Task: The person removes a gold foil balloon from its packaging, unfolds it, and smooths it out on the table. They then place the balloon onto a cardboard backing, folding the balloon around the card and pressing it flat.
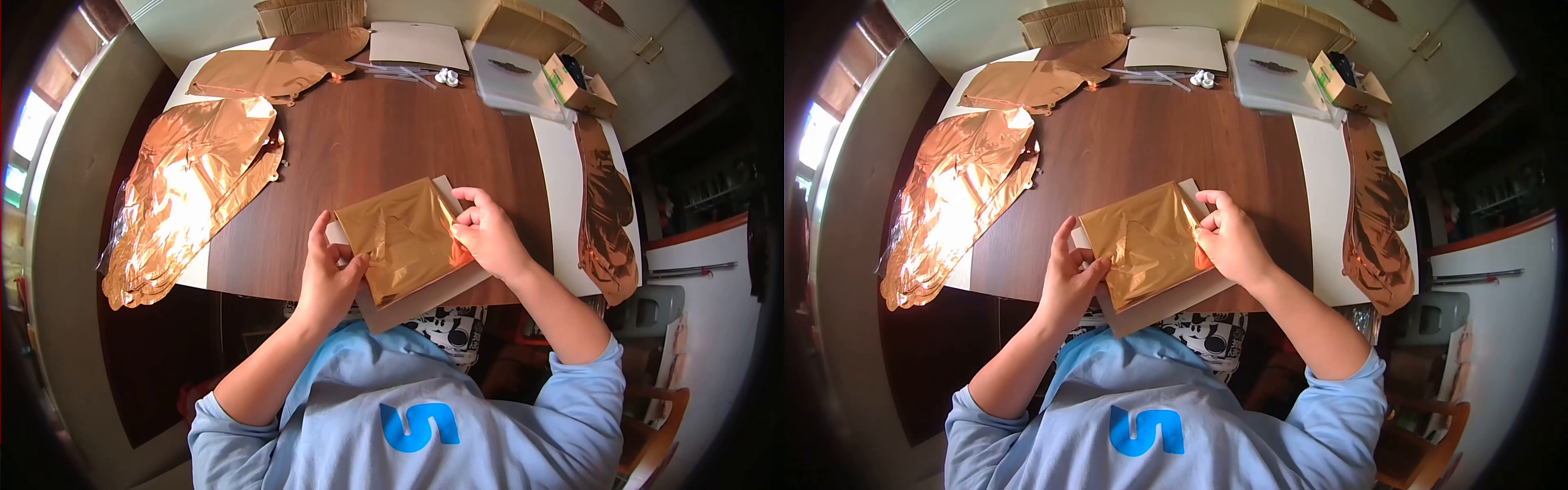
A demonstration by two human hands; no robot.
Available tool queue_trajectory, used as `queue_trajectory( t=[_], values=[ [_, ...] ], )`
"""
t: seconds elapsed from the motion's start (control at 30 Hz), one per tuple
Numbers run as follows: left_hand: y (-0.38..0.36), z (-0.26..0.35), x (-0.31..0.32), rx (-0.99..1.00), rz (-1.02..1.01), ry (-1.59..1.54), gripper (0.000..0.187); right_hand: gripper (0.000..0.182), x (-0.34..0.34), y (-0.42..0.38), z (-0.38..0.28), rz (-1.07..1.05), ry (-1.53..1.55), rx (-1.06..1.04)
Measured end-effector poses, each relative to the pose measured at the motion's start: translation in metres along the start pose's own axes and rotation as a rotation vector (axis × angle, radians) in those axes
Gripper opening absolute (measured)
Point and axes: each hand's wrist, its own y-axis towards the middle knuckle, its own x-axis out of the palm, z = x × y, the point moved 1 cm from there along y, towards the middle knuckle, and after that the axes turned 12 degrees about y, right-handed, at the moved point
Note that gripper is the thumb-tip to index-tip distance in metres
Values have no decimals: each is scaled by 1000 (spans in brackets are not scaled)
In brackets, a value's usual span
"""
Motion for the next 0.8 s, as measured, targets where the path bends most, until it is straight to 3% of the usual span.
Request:
queue_trajectory(
  t=[0.3, 0.63, 0.77, 0.8],
  values=[
    [2, 2, -4, 70, 44, 200, 80, 35, 10, -7, -14, 57, -205, -97],
    [5, 0, -5, 64, 73, 263, 83, 27, 30, -21, -5, 88, -808, -785],
    [4, 3, -3, 59, 84, 277, 84, 38, 38, -30, 2, -9, -843, -852],
    [4, 3, -3, 63, 88, 274, 84, 40, 42, -38, 0, -55, -875, -781]
  ],
)
